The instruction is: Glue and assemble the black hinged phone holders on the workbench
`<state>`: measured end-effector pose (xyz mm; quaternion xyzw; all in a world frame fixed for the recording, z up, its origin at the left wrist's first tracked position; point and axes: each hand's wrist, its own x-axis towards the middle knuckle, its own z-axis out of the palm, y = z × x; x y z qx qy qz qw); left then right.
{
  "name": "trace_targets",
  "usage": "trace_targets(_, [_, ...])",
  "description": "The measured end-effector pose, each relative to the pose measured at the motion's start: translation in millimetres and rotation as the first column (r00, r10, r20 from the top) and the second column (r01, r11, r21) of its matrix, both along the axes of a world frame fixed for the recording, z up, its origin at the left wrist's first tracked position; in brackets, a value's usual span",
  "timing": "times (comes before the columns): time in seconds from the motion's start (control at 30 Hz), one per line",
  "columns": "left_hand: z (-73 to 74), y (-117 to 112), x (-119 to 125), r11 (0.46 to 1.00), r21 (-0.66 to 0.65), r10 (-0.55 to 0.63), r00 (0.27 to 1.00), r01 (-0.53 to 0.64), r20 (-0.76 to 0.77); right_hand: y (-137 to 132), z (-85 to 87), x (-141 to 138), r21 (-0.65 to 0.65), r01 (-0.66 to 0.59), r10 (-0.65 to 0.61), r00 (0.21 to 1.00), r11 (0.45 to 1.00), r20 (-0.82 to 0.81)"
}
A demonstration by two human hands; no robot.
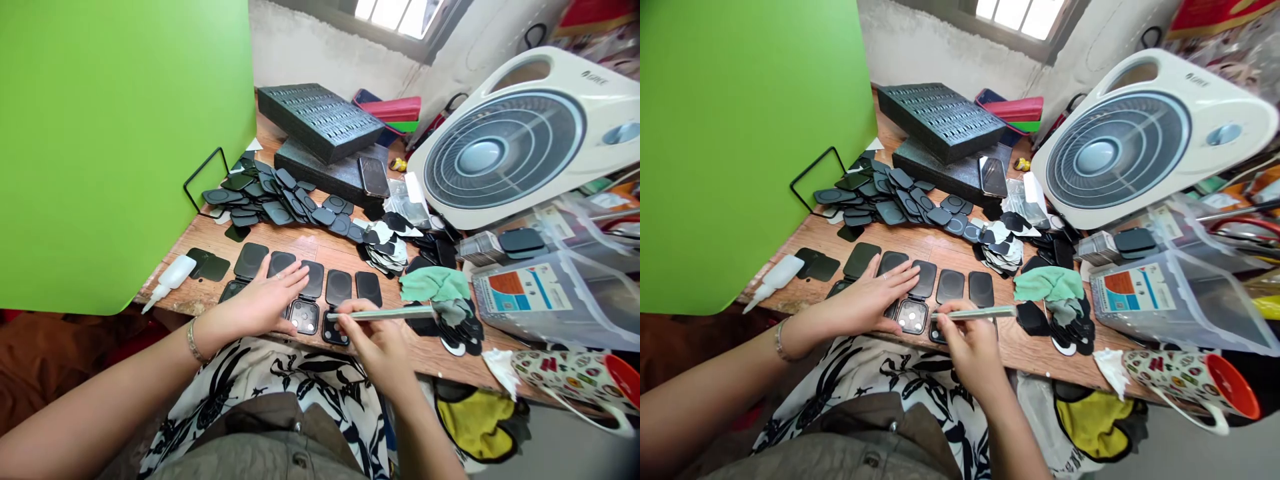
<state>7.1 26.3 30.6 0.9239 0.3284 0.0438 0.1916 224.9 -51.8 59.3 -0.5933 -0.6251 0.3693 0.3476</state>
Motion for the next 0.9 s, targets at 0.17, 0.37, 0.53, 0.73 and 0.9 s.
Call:
trace_targets(0.17, [-17.1, -1.8, -6.9, 1.000, -0.003, 0.014, 1.000, -0.015, -0.006, 20.9, -33.1, -26.6, 0.157, -0.133, 0.089, 0.961, 0.979, 0.260])
trace_targets(0.37, [-18.6, -2.4, -2.7, 0.999, -0.032, 0.037, 0.999, -0.038, -0.013, 22.4, -26.1, -27.9, 0.011, -0.098, 0.093, 0.969, 0.995, 0.230])
trace_targets(0.53, [-12.6, -3.0, -3.0, 0.997, -0.069, 0.041, 0.999, -0.041, 0.010, 19.2, -8.9, -21.5, -0.241, -0.138, 0.087, 0.973, 0.961, -0.213])
trace_targets(0.73, [-12.0, -2.7, -3.6, 0.993, -0.105, 0.054, 0.998, -0.052, 0.014, 31.2, -31.9, -41.0, 0.105, -0.141, 0.131, 0.986, 0.984, 0.099])
trace_targets(0.9, [-16.3, -1.7, -3.3, 0.992, -0.115, 0.056, 0.998, -0.053, 0.027, 35.7, -33.1, -54.2, 0.143, -0.196, 0.160, 0.960, 0.970, 0.228])
